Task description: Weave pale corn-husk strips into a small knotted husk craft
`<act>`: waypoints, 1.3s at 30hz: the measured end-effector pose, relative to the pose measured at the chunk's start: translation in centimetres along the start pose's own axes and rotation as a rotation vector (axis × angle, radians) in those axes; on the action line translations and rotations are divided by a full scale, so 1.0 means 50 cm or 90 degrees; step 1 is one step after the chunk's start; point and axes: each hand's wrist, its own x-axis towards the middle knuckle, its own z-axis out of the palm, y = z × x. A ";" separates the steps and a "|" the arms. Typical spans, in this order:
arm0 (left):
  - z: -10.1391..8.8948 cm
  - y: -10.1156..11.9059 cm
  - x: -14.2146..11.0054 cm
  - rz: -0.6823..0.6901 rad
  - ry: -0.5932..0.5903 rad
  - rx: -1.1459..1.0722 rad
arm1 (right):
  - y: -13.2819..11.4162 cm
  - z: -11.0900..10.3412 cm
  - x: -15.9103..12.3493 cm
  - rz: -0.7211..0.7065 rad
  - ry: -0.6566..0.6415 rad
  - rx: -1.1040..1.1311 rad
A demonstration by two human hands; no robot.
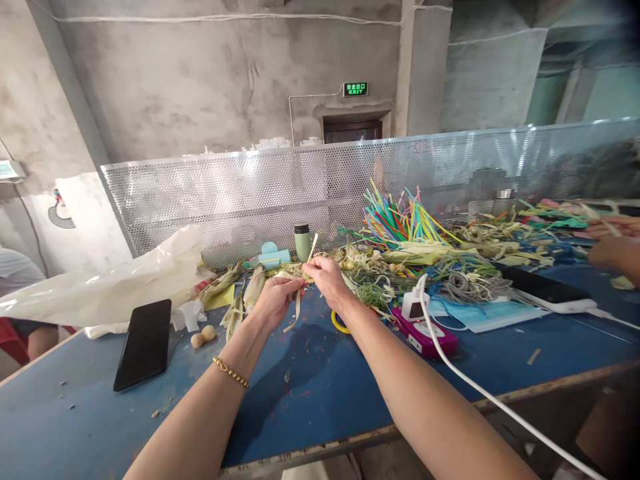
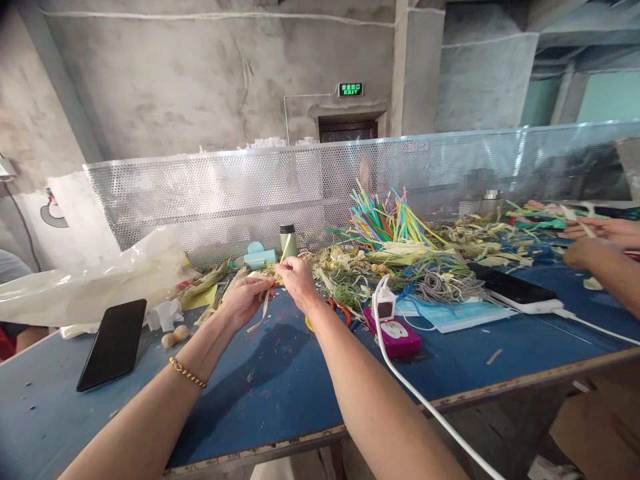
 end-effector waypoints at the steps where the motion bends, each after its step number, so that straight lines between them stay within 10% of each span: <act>1: 0.000 0.000 0.000 0.002 -0.001 0.004 | 0.000 0.000 0.000 0.002 0.002 0.002; 25: -0.005 0.000 -0.003 -0.014 -0.022 -0.020 | 0.003 -0.008 0.006 -0.057 -0.062 -0.084; 33: -0.020 -0.012 0.009 0.104 0.044 0.287 | -0.007 -0.029 0.017 -0.157 0.044 -0.380; 39: -0.006 -0.010 -0.003 0.109 -0.005 0.361 | -0.015 -0.018 0.008 -0.201 -0.174 -0.290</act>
